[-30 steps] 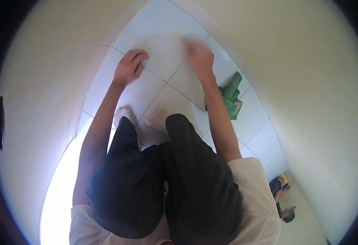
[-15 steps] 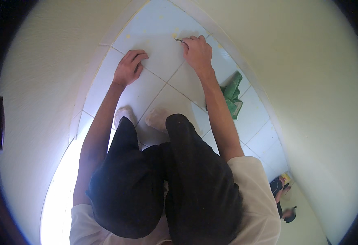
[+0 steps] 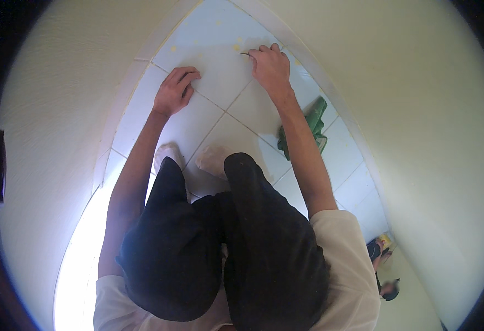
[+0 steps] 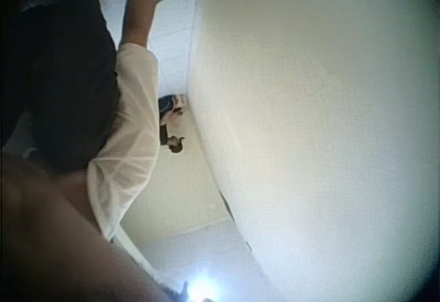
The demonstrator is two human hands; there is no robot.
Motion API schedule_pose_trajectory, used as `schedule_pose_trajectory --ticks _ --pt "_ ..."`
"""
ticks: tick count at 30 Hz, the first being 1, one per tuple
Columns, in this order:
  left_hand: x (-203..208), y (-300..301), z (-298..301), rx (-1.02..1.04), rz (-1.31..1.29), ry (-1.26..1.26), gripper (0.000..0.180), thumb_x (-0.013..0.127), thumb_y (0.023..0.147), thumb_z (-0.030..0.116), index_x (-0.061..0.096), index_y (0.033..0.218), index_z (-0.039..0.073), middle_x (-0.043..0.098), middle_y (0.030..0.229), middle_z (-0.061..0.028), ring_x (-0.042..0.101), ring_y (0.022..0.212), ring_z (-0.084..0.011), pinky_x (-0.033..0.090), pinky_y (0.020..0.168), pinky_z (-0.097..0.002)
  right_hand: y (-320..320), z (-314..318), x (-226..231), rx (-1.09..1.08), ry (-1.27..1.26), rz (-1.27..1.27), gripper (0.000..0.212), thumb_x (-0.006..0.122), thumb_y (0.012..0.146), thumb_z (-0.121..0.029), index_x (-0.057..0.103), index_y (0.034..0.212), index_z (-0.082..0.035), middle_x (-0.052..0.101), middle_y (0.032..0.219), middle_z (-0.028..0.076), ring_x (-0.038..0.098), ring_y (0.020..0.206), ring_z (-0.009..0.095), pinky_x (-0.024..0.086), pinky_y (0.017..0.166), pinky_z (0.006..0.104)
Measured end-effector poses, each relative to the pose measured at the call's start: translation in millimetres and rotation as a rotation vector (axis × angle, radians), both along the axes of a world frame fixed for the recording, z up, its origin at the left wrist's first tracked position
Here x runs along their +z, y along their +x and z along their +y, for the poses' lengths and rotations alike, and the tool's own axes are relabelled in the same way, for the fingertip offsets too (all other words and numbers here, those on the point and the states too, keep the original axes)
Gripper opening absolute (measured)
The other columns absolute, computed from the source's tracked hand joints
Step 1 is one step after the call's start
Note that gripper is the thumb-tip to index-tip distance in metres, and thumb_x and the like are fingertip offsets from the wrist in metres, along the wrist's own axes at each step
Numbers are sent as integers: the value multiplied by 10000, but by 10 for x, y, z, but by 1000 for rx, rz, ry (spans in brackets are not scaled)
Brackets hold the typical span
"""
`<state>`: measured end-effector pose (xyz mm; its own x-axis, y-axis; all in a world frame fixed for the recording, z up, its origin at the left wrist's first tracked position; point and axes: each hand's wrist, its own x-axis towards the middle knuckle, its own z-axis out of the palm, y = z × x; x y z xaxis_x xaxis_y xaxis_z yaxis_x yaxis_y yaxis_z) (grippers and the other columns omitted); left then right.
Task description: The person uses a small tool to scrape and clean spots off the floor tiles and the corner edge where the wall meets the floor.
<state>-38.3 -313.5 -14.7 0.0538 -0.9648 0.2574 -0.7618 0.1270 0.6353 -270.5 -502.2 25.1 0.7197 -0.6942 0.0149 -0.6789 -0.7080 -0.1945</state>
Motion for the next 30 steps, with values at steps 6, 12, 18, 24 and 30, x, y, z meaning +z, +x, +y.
schedule_pose_trajectory --ticks 6,12,18,24,30 --pt "-2 10 6 0 0 12 343 647 799 -5 655 1115 129 642 1187 -23 629 1078 -263 558 934 -395 -20 -43 -17 -45 57 31 159 686 901 -180 790 1021 -173 703 913 43 627 937 298 544 753 455" --pt "-26 3 1 0 -4 16 347 650 799 -1 655 1119 133 642 1191 -20 629 1080 -261 559 934 -394 -90 -100 -20 -73 83 14 171 683 909 -200 786 1041 -167 717 941 61 631 953 318 545 755 468" --pt "-13 1 -2 -3 -5 24 348 649 800 2 654 1122 136 641 1192 -20 626 1085 -263 556 941 -396 -49 -47 114 -180 183 -121 171 666 944 -257 773 1010 -143 713 883 101 662 888 336 542 727 467" --pt "-18 17 9 -2 -10 24 347 644 804 1 654 1123 139 639 1190 -17 624 1085 -263 554 944 -398 18 138 209 -518 429 -152 281 647 941 -366 753 952 -106 719 762 142 699 738 375 536 690 474" --pt "-8 5 -9 -6 -5 38 344 643 805 1 653 1120 138 638 1189 -17 624 1083 -261 552 947 -397 79 147 29 -564 522 -115 311 637 935 -349 750 865 -67 722 766 145 700 748 371 540 697 465"
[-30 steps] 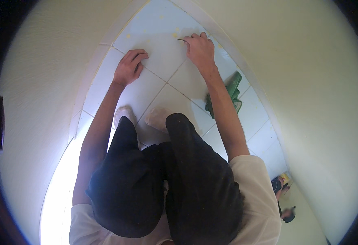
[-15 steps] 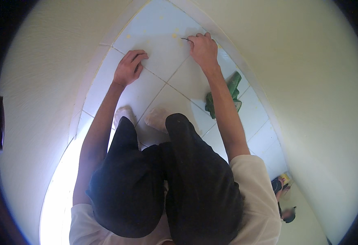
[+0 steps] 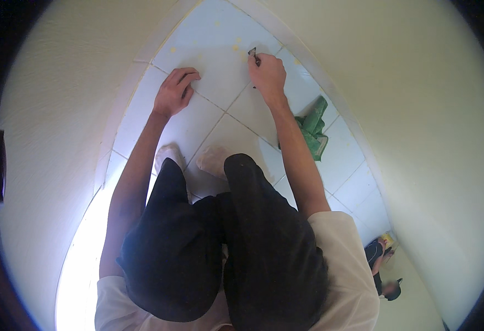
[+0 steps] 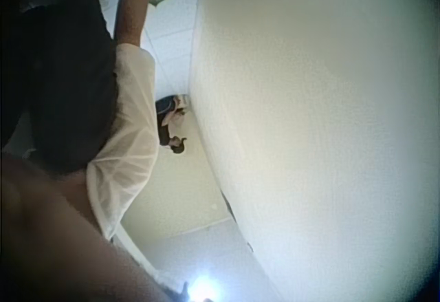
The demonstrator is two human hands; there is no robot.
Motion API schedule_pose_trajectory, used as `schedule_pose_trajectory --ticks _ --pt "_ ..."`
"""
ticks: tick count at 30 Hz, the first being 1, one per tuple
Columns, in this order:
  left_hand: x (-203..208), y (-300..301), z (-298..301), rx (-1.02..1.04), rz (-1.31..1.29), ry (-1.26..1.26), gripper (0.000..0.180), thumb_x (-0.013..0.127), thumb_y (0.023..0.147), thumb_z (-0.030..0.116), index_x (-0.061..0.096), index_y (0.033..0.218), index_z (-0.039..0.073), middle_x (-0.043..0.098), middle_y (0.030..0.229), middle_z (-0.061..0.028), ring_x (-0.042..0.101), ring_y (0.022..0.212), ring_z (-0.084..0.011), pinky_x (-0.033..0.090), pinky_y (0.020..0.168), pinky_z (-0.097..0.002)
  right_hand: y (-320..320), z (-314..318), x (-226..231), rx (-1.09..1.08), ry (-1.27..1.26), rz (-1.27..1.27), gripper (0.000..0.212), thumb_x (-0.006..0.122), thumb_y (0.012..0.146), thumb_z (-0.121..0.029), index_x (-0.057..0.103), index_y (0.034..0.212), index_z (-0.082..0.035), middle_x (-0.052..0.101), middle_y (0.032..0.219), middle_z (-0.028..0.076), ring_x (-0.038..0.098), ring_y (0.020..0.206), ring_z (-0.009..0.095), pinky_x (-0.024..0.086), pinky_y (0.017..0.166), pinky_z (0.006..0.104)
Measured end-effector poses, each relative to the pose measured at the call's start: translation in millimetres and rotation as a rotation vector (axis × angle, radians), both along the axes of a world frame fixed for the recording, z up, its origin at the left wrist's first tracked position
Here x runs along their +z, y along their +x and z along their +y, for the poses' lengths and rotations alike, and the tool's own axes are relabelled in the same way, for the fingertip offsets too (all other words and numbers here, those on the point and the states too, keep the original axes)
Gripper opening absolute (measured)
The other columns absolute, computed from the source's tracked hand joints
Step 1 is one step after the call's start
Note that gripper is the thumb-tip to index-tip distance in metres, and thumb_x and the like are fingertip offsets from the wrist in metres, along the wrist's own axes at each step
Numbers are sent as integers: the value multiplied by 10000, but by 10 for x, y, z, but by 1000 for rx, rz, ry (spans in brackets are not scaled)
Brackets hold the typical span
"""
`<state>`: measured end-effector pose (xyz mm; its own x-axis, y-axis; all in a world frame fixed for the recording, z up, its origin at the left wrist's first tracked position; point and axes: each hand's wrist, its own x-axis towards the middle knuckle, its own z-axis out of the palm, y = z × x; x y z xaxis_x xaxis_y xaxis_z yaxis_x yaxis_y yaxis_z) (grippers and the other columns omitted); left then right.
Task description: The person uses a small tool to scrape and clean spots off the floor tiles and the corner edge where the wall meets the floor.
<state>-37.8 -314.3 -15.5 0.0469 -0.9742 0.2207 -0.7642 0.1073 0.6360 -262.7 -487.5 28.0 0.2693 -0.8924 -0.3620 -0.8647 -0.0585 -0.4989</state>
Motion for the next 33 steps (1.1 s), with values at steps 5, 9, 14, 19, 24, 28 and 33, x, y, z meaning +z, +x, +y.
schedule_pose_trajectory --ticks 5,9,14,19,24,28,33 --pt "13 -3 3 -3 21 12 347 640 805 -12 649 1123 126 643 1203 -38 622 1113 -281 544 961 -416 71 38 8 58 -87 -32 289 643 941 -329 753 865 -73 727 771 134 688 742 358 534 678 475" --pt "12 14 26 10 -1 -6 330 644 804 4 657 1108 134 640 1189 -20 626 1075 -262 554 937 -398 59 45 50 334 -364 29 195 675 939 -281 764 941 -107 735 844 94 655 834 331 515 687 483" --pt "-4 -3 -7 5 10 -24 330 646 801 3 662 1104 133 645 1182 -19 629 1073 -261 557 933 -398 -54 -106 -49 475 -480 101 130 692 928 -225 768 1010 -159 711 921 51 608 949 294 470 771 474" --pt "-9 11 30 3 44 34 371 635 793 -30 656 1131 122 649 1207 -47 622 1131 -292 542 975 -429 -19 -98 -33 493 -464 152 136 692 930 -214 778 1033 -197 693 934 42 599 965 275 449 802 479" --pt "-9 11 6 1 8 -29 343 648 794 -2 662 1112 126 644 1183 -27 627 1077 -264 557 933 -397 -24 -109 -51 506 -501 154 143 705 918 -199 782 1038 -206 683 902 15 592 934 268 439 775 460" --pt "-13 21 14 -2 7 -28 345 648 795 -3 660 1114 127 643 1189 -25 625 1088 -264 556 939 -399 -33 -119 -64 532 -577 203 144 707 918 -186 785 1037 -210 681 903 14 592 928 266 439 764 466" --pt "-11 8 10 7 11 -21 345 647 797 -1 659 1116 131 641 1189 -22 625 1089 -264 555 942 -400 -113 -188 -43 481 -568 230 138 707 923 -186 785 1033 -210 686 909 19 598 937 271 457 769 477"
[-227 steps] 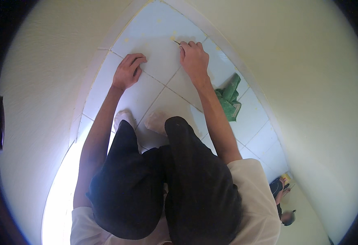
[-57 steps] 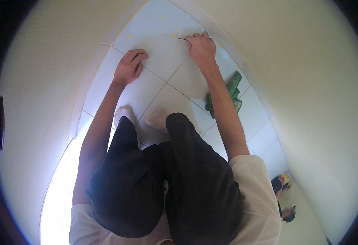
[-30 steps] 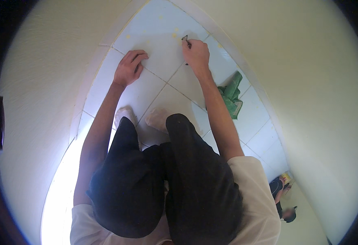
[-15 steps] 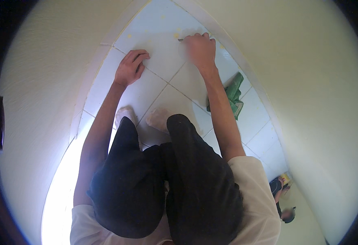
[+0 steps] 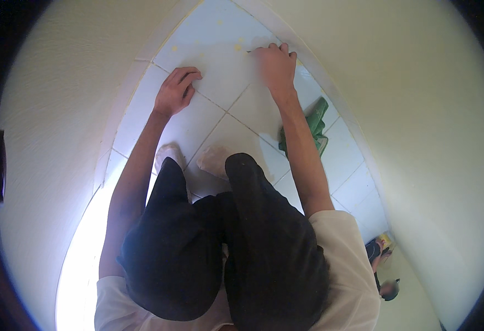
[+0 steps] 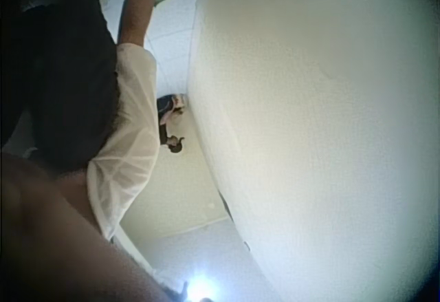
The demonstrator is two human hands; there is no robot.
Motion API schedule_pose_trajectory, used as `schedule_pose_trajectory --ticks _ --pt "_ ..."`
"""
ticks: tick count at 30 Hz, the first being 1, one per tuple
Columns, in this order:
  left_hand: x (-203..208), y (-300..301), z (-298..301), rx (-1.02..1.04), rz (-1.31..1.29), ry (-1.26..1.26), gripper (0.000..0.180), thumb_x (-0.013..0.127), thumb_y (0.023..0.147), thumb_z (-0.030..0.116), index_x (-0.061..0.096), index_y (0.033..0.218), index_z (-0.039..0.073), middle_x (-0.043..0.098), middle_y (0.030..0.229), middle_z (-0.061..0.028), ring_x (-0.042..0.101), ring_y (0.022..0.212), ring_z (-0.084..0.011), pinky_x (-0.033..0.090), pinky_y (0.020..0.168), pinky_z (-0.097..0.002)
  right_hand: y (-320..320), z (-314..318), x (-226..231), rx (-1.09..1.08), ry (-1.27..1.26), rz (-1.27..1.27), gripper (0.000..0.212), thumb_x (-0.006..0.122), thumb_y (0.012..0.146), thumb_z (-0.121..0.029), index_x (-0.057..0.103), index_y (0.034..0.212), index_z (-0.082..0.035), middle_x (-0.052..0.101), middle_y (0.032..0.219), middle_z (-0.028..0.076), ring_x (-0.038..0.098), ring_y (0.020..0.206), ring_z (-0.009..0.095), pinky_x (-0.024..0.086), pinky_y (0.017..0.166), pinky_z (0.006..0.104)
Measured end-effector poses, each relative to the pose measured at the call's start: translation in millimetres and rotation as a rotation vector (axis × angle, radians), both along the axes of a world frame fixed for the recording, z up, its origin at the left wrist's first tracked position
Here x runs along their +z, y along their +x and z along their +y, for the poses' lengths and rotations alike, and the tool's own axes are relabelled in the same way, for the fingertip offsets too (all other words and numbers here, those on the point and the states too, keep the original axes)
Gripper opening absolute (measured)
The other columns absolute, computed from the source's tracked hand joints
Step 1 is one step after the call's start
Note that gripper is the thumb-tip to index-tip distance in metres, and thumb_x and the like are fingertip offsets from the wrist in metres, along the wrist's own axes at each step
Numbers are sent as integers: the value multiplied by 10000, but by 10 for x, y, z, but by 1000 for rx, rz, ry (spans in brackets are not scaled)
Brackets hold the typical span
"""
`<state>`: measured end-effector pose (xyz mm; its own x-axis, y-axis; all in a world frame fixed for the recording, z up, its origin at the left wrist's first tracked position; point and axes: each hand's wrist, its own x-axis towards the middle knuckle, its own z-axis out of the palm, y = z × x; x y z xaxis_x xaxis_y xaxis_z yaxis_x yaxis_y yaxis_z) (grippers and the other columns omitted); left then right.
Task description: The person uses a small tool to scrape and clean spots off the floor tiles and the corner edge where the wall meets the floor.
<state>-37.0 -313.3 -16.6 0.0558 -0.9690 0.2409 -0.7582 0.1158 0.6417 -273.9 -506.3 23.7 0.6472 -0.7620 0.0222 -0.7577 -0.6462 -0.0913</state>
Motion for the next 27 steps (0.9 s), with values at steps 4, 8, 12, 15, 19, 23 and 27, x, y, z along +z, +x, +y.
schedule_pose_trajectory --ticks 4,8,12,15,19,23,27 --pt "-12 -5 -1 3 -4 7 345 646 798 1 657 1115 134 641 1190 -20 628 1084 -263 556 941 -398 -5 -12 0 -26 50 9 135 700 931 -201 783 1037 -207 696 938 33 601 968 282 469 785 502" --pt "6 -8 -11 0 2 -8 339 643 797 -4 659 1106 133 642 1185 -20 629 1079 -262 557 938 -397 0 -25 60 -123 192 -116 141 673 956 -251 770 1027 -179 714 931 86 646 944 323 496 771 520" --pt "14 9 6 1 -6 -4 339 645 795 -4 658 1106 132 643 1181 -20 629 1079 -263 558 938 -398 78 66 253 -317 392 -165 219 654 955 -324 746 989 -129 728 843 132 694 836 382 526 716 512" --pt "9 9 0 -2 -3 1 341 648 796 -3 659 1109 133 644 1182 -19 629 1082 -262 558 940 -399 115 109 197 -308 422 -195 269 645 940 -362 742 961 -112 729 798 149 705 800 402 538 707 500" --pt "22 -6 -7 3 1 10 341 651 802 -3 662 1113 136 645 1186 -18 630 1084 -261 559 942 -399 200 143 155 -301 435 -147 286 639 936 -356 741 896 -92 728 800 150 703 790 395 541 709 493" --pt "8 2 -7 1 -6 5 337 652 809 5 663 1117 139 644 1190 -19 629 1082 -261 558 942 -397 265 145 142 -278 402 -82 286 636 932 -335 737 864 -77 725 792 161 703 770 393 546 693 496" --pt "10 -1 -1 -4 23 17 356 645 794 -28 658 1117 121 648 1195 -45 627 1104 -285 549 955 -417 268 168 113 -229 318 -87 274 643 920 -313 736 844 -68 720 778 176 700 743 399 553 685 503"
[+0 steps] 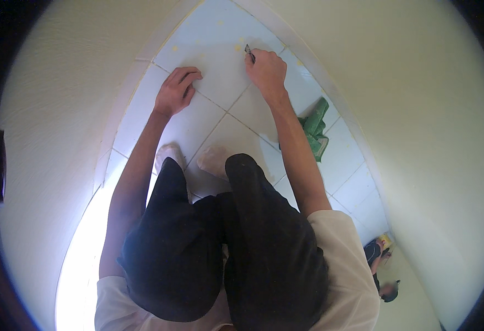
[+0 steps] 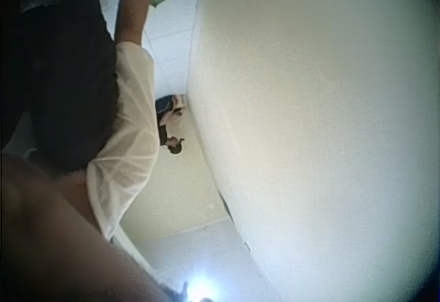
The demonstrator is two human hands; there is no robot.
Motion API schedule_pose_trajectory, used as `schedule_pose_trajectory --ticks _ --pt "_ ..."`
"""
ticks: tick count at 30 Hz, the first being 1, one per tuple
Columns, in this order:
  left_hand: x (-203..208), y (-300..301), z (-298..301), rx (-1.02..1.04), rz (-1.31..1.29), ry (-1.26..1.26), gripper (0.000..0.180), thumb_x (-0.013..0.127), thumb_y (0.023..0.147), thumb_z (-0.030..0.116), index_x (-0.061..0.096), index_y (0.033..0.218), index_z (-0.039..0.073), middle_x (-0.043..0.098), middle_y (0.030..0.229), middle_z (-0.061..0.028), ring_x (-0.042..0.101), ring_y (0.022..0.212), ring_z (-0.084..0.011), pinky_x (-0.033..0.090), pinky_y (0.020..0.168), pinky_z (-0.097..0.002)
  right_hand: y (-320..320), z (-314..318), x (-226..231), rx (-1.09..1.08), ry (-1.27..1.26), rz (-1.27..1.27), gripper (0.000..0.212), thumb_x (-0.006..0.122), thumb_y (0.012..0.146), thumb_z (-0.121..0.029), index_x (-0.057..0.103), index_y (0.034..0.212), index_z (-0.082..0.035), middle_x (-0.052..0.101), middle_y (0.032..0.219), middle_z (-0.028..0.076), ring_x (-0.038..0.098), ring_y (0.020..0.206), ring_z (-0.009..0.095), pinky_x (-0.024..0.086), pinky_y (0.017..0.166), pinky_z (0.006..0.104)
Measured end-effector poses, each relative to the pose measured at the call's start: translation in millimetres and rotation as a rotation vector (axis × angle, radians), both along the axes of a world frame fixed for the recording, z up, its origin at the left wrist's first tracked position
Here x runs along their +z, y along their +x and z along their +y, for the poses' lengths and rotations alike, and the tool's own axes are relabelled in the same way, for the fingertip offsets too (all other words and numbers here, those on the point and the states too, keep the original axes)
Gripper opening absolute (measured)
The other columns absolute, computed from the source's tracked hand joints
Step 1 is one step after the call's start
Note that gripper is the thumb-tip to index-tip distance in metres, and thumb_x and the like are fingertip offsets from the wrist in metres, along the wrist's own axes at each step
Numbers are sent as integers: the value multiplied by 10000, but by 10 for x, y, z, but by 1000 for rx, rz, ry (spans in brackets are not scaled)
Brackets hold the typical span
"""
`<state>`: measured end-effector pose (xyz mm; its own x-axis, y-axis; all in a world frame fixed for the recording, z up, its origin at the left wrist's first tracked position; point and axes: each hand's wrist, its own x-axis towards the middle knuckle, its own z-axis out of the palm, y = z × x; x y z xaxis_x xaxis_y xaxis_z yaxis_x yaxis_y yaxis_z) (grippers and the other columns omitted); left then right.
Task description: The person uses a small tool to scrape and clean spots off the floor tiles and the corner edge where the wall meets the floor.
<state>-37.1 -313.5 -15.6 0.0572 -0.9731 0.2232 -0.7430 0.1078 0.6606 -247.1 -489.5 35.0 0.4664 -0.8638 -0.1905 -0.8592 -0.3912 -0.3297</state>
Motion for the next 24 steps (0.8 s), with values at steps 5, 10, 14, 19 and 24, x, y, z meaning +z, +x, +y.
schedule_pose_trajectory --ticks 5,10,14,19,24 --pt "-1 3 -1 -4 10 9 373 642 786 -47 658 1122 114 651 1194 -57 626 1118 -297 545 963 -422 10 11 -28 14 -8 -9 266 655 898 -292 730 791 -61 711 756 185 697 719 404 556 676 507" --pt "6 -5 13 6 3 22 371 639 792 -36 660 1129 117 649 1196 -52 626 1122 -291 546 969 -419 -48 90 -19 2 -6 -10 257 660 877 -281 719 768 -56 705 745 190 693 713 413 552 666 511" --pt "-1 1 14 5 -3 19 366 638 795 -31 661 1129 117 647 1205 -48 624 1128 -286 548 967 -420 -158 173 -41 -3 -13 -25 264 660 879 -281 709 756 -52 702 743 191 687 707 417 550 667 509" --pt "11 -7 6 4 4 16 363 638 793 -34 662 1124 115 651 1198 -54 629 1119 -290 550 962 -422 -205 177 -58 -98 16 -167 306 650 913 -296 708 764 -36 693 724 195 674 687 419 537 657 504" --pt "10 -1 0 1 0 10 364 639 793 -35 662 1124 116 657 1190 -55 631 1120 -291 550 962 -421 -147 100 -85 -194 182 -218 348 652 928 -299 705 766 5 684 701 202 665 670 428 526 642 488"
